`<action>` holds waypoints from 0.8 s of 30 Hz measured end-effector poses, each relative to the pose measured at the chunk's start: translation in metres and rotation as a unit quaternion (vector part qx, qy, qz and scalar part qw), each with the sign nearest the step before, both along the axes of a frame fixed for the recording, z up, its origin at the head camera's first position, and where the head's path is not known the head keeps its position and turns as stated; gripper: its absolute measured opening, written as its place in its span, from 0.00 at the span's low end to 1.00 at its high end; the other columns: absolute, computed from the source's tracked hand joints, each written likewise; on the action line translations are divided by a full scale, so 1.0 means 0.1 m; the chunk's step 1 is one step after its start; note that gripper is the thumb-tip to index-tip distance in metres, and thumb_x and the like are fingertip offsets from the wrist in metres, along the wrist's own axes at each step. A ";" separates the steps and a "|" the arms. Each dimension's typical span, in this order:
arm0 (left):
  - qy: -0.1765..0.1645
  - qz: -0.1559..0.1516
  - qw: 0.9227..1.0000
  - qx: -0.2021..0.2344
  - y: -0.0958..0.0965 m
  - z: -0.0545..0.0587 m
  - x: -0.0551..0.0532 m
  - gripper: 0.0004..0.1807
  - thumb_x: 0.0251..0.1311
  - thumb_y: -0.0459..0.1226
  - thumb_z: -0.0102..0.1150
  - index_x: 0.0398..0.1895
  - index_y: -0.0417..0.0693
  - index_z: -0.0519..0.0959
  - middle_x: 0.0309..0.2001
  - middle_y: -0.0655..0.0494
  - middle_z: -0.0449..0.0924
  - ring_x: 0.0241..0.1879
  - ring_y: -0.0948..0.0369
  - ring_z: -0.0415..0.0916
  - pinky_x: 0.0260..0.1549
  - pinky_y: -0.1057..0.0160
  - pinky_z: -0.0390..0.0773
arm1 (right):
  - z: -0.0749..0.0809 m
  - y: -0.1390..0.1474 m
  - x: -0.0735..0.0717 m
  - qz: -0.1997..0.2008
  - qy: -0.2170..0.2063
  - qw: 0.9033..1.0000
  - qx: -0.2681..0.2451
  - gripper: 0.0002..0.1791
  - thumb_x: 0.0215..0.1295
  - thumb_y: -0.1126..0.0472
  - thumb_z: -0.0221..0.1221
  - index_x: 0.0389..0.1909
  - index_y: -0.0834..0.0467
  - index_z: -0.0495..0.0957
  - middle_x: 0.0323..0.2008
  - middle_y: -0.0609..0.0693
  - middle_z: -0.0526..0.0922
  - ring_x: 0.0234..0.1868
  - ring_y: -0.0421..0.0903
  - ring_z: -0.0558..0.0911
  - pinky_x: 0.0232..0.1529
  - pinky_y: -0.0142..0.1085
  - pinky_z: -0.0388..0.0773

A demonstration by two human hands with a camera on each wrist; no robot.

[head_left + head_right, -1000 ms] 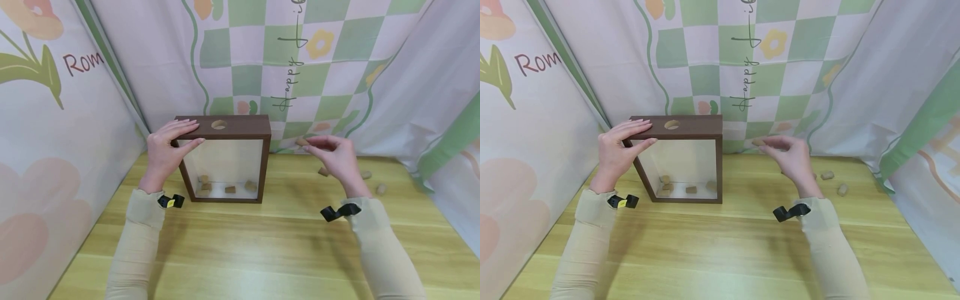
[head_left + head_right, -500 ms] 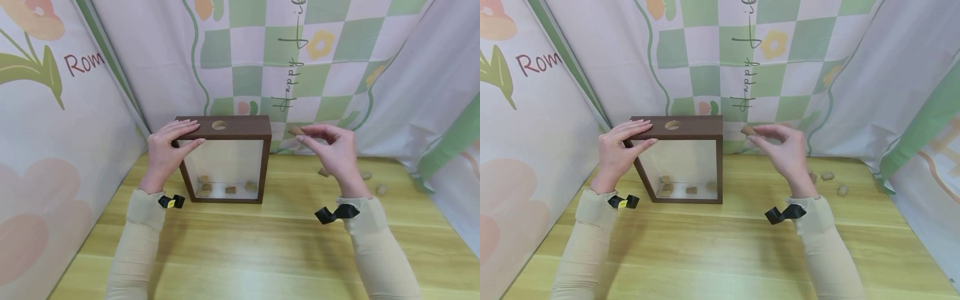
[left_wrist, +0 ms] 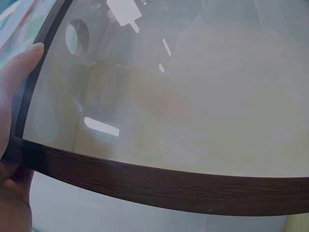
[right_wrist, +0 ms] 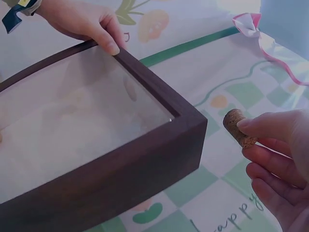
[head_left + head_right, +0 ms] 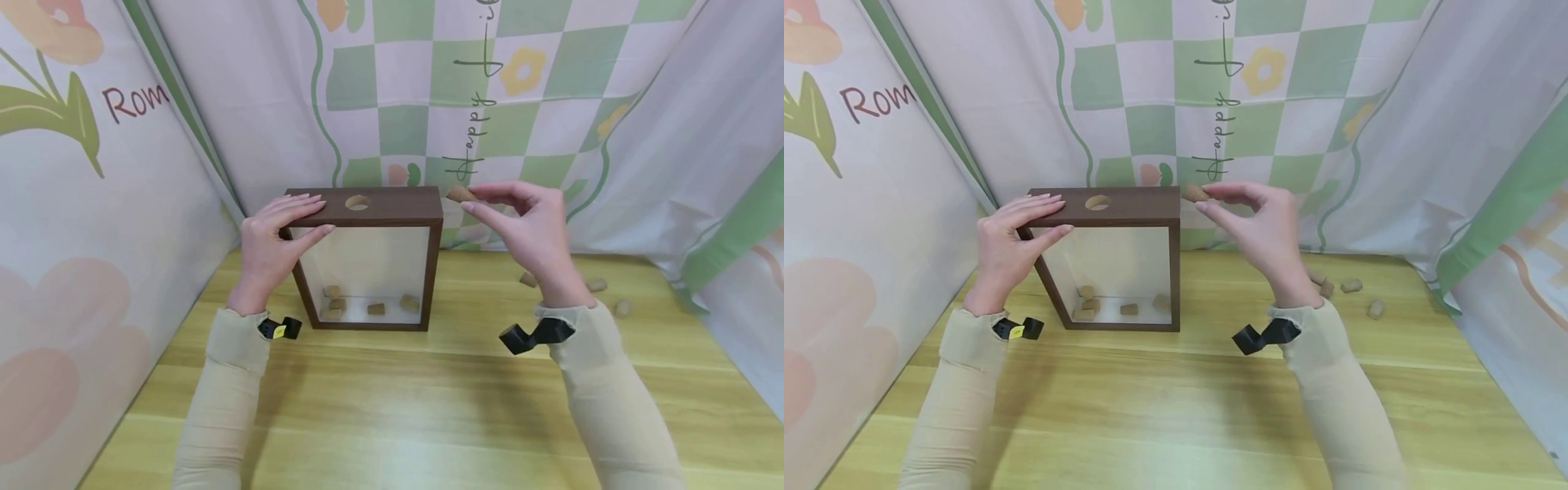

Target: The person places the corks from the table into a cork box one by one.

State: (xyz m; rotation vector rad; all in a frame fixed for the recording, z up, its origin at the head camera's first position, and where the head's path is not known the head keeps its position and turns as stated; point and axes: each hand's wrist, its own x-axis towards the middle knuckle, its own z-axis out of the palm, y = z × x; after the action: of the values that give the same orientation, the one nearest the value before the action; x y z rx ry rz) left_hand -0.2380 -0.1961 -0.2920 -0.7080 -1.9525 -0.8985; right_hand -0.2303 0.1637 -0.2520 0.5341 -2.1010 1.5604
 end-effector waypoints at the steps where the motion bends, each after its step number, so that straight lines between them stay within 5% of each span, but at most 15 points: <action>1: 0.000 0.000 1.000 0.000 0.00 0.00 0.00 0.22 0.49 0.37 0.82 0.50 0.47 0.89 0.50 0.55 0.87 0.55 0.55 0.82 0.64 0.57 0.72 | 0.02 -0.03 0.00 0.004 0.003 1.000 0.003 0.13 0.60 0.60 0.74 0.45 0.60 0.89 0.42 0.47 0.89 0.45 0.43 0.85 0.55 0.33 0.77; 24: -0.025 -0.013 0.999 0.023 0.00 0.03 0.00 0.20 0.47 0.35 0.82 0.46 0.46 0.90 0.47 0.55 0.88 0.53 0.54 0.82 0.67 0.57 0.69 | 0.35 -0.64 -0.19 0.094 0.003 0.993 0.068 0.11 0.61 0.56 0.74 0.43 0.55 0.90 0.45 0.45 0.89 0.46 0.42 0.85 0.52 0.36 0.79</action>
State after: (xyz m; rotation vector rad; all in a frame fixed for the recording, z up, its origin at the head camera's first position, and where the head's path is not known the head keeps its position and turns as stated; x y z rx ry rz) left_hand -0.2378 -0.1959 -0.2893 -0.6926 -1.9631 -0.9833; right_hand -0.2497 0.0999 -0.2170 0.8047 -2.2170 1.5188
